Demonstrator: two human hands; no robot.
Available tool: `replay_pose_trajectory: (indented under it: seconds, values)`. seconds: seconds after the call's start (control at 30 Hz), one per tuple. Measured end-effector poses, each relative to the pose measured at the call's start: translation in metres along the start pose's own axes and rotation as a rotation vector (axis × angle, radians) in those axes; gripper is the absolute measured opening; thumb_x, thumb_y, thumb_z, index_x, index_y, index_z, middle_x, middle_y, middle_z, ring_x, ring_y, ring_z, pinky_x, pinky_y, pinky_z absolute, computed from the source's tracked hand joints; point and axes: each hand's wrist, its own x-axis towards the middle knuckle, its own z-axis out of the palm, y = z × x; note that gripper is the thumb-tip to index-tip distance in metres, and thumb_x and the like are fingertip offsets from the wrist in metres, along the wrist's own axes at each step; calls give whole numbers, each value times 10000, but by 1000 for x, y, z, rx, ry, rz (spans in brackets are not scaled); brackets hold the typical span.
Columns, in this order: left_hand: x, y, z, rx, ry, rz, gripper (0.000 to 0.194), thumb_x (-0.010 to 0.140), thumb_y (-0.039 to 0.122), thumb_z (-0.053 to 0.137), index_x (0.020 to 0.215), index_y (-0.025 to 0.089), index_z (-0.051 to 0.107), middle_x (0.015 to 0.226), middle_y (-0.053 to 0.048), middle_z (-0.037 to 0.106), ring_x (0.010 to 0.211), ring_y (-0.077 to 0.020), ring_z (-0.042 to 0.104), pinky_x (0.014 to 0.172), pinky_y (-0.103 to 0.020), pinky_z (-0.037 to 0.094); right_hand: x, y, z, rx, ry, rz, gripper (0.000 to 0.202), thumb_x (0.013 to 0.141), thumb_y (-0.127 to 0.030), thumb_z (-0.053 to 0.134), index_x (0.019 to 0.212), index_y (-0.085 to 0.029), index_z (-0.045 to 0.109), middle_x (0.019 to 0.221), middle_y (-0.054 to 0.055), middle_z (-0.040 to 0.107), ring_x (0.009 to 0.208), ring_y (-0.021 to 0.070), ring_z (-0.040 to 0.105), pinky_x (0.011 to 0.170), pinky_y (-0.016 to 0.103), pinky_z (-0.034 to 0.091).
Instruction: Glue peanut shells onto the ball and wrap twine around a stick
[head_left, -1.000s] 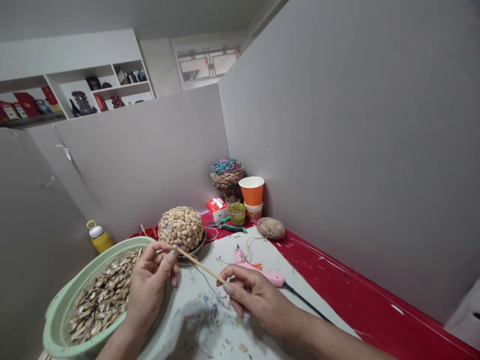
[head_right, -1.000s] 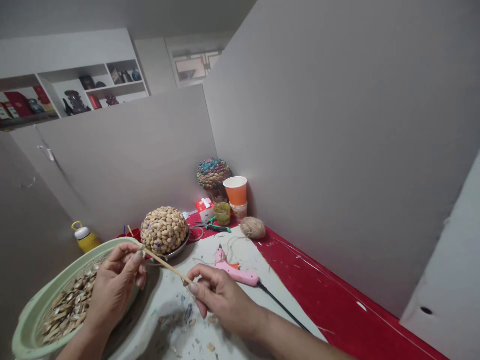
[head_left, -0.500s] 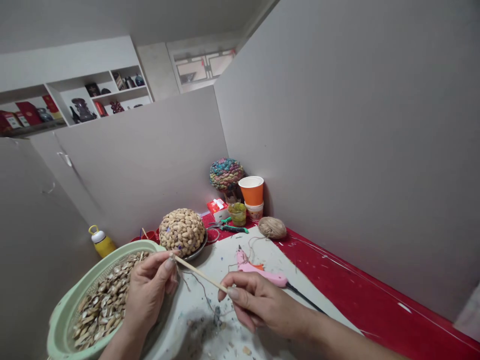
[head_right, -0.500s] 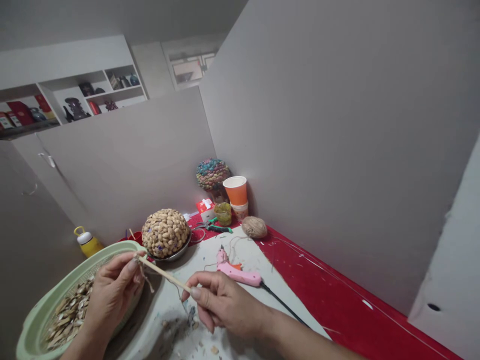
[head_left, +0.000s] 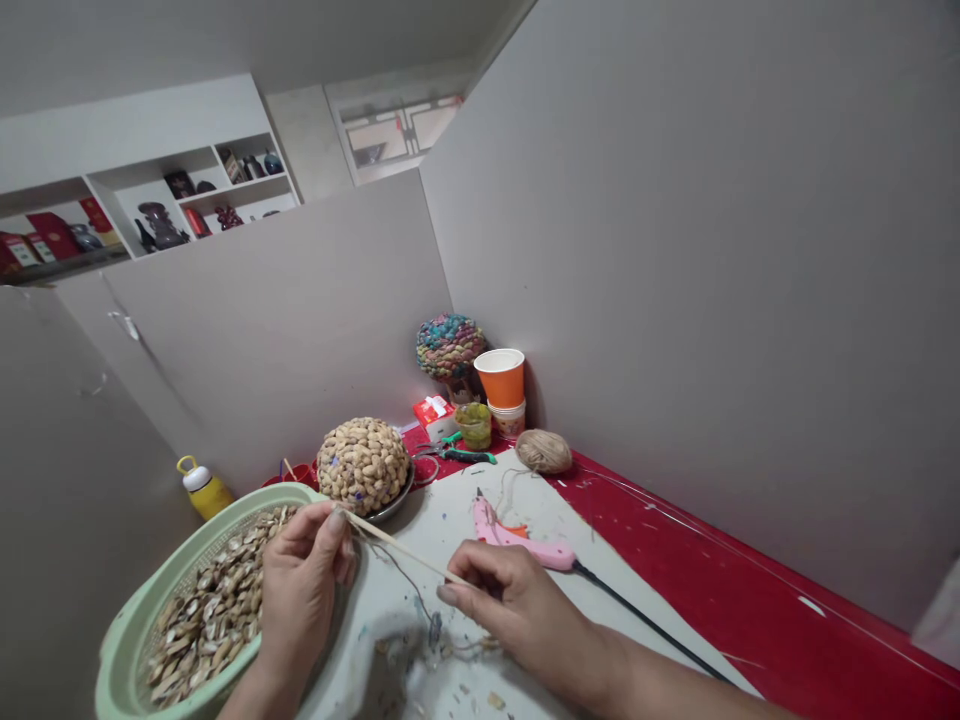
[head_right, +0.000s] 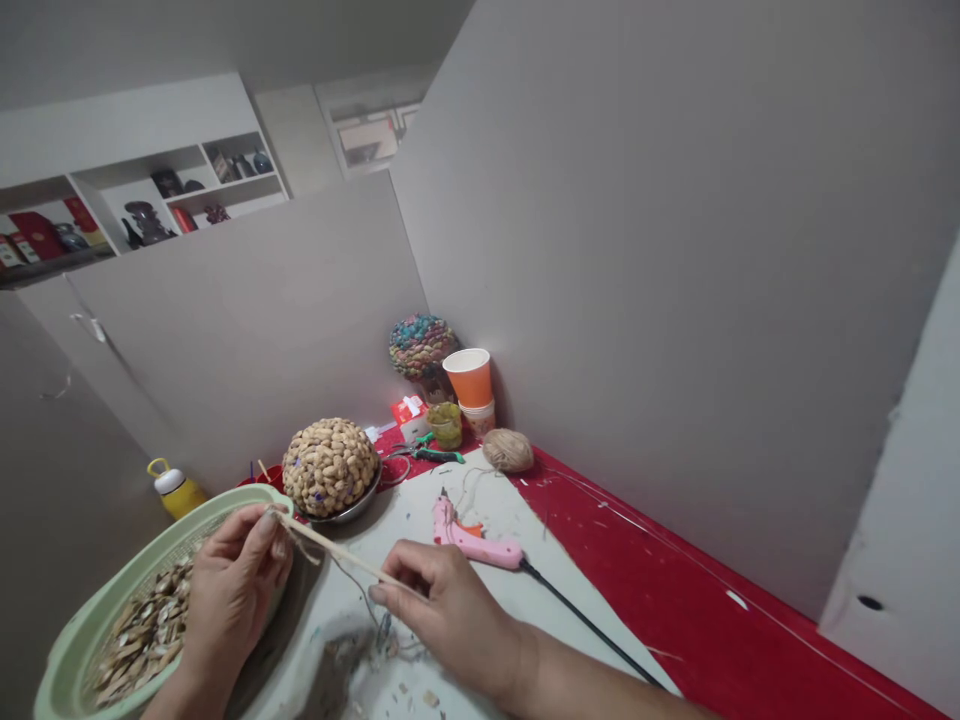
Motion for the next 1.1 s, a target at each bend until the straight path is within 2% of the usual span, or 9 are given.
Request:
replay_pose_trajectory:
  seconds: [0.2,0.3,0.4,0.47,0.57,0.67,0.73,0.87,1.1]
  values:
    - [4,-1,-1,11,-15,-9,192,746,337,758,800,167,686,487,59,507,419,-50,402,414,-163,332,-1,-3,-2,34,-124,6,410,916,-460,496,620,-177,492,512,-29,464,505,112,423,527,245,324]
    - [4,-1,-1,17,-21,-21,217,751,353,752,826,158,692,480,64,486,412,-47,373,405,-166,308,0,-7,-5,175,-231,113,455,901,-562,482,741,-152,597,486,-44,454,452,96,372,485,230,304]
    - [3,-4,0,23,3,-20,217,751,355,753,811,158,681,474,67,477,415,-47,365,403,-163,289,2,-9,-8,292,-349,236,507,872,-622,489,805,-138,625,466,-58,444,401,79,309,441,216,264]
    - [4,-6,0,21,12,-16,209,755,349,753,806,162,674,475,69,476,423,-47,368,410,-160,289,3,-7,-8,309,-316,261,447,832,-590,579,810,-144,610,500,-56,466,420,78,336,453,211,281]
    - [5,-8,-1,36,20,-3,201,766,346,744,811,165,669,487,71,477,429,-45,366,418,-157,291,4,-2,-5,209,-87,173,294,755,-405,727,856,-168,586,597,-55,482,532,98,399,515,214,314]
    - [7,-11,-2,51,28,2,198,768,345,741,800,164,667,492,70,481,420,-42,364,413,-159,289,3,2,-2,80,55,68,187,805,-312,656,736,-174,551,617,-41,467,592,117,402,548,235,315]
    - [8,-12,-3,45,32,13,189,770,338,740,807,166,672,494,66,491,425,-47,384,416,-161,302,2,2,-2,71,45,41,243,855,-328,588,678,-173,524,611,-30,468,588,121,403,550,247,320]
    - [8,-13,-6,40,43,47,179,757,327,752,827,174,691,491,63,511,436,-55,412,423,-162,328,1,-2,-4,96,-43,34,301,900,-390,533,699,-165,539,599,-17,509,571,121,432,539,245,329]
    - [5,-8,0,-1,57,33,189,735,331,769,797,172,688,466,70,479,411,-52,389,400,-158,312,3,-6,-9,341,-274,257,448,867,-571,525,809,-136,616,479,-55,461,400,71,303,436,209,254]
